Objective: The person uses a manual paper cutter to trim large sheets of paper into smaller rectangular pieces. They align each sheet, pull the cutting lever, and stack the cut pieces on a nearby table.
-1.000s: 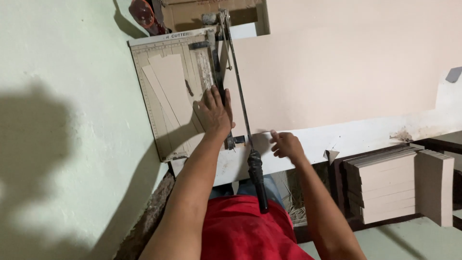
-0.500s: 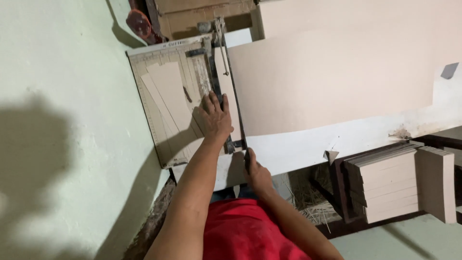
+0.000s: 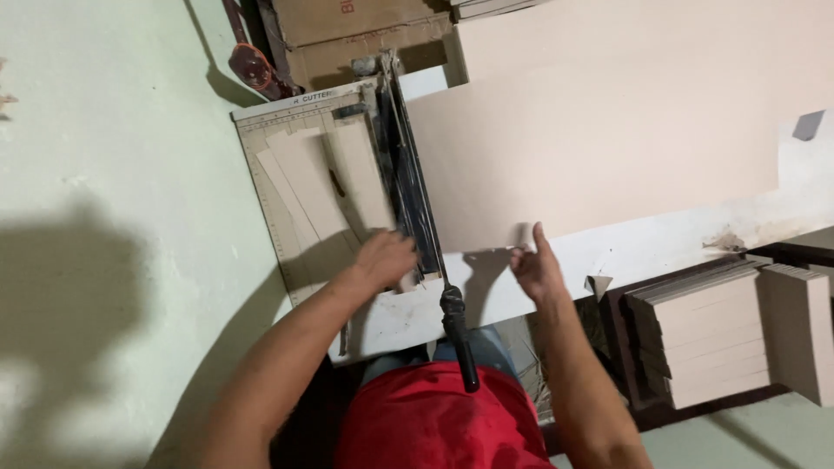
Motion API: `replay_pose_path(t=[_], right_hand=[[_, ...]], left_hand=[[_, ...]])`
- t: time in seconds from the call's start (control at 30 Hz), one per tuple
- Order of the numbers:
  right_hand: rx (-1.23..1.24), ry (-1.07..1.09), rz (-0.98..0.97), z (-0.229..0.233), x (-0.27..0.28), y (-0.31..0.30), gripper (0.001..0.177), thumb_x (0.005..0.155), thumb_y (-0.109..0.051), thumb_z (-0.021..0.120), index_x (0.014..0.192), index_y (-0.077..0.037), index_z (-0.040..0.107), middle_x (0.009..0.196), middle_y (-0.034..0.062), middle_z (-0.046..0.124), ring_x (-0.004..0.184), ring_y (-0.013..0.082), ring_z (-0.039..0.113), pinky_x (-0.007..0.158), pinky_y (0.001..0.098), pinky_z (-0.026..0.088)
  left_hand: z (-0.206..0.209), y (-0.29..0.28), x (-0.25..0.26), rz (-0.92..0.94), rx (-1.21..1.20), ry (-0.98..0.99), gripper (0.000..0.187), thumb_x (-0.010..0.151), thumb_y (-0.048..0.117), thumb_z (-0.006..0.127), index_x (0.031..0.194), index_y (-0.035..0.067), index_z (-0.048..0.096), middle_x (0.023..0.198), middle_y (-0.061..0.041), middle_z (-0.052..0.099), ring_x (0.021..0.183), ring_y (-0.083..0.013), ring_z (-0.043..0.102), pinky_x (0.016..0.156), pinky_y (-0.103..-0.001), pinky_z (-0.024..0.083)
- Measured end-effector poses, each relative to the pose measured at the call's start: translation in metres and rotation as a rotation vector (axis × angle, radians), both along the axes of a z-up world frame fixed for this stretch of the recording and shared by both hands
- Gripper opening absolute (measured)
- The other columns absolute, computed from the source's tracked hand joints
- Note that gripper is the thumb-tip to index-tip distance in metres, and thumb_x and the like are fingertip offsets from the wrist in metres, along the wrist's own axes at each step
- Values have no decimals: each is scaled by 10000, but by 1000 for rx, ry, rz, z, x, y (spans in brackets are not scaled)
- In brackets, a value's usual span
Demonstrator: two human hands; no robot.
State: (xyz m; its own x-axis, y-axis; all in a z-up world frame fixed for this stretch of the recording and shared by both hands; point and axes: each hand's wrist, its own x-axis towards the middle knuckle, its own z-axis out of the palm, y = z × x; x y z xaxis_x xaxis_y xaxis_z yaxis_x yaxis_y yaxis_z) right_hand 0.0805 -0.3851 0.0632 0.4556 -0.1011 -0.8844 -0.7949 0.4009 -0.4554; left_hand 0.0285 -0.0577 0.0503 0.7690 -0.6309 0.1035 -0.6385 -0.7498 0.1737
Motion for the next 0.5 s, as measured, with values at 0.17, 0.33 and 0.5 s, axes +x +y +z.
replay_pose_path(t=[0.17,0.33,0.5], right_hand=[[-45,-87,18,-19,-11,-34,306,1012,-316,711,982,-124,475,796,-38,403,560,171,583,474,267,537],[-117,-77,270,4,-9,23,299,1020,-259,690,1001,18,581,904,64,589,804,265,736,718,414,672],[-182,-74,424,2,-6,32,367,1044,-362,648,1144,-10,612,991,63,616,937,275,720,845,464,640]], left_hand=[[17,59,2,673,-41,1016,426,1059,529,342,1239,193,531,1248,-156,604,1142,-336,633,881,-397,542],[42,37,25,451,167,467,259,1056,344,469,1224,161,540,1197,-102,536,1088,-302,576,885,-431,462],[80,-1,64,669,26,724,901,920,544,670,1632,235,213,1630,-258,215,1507,-512,136,1200,-667,134]])
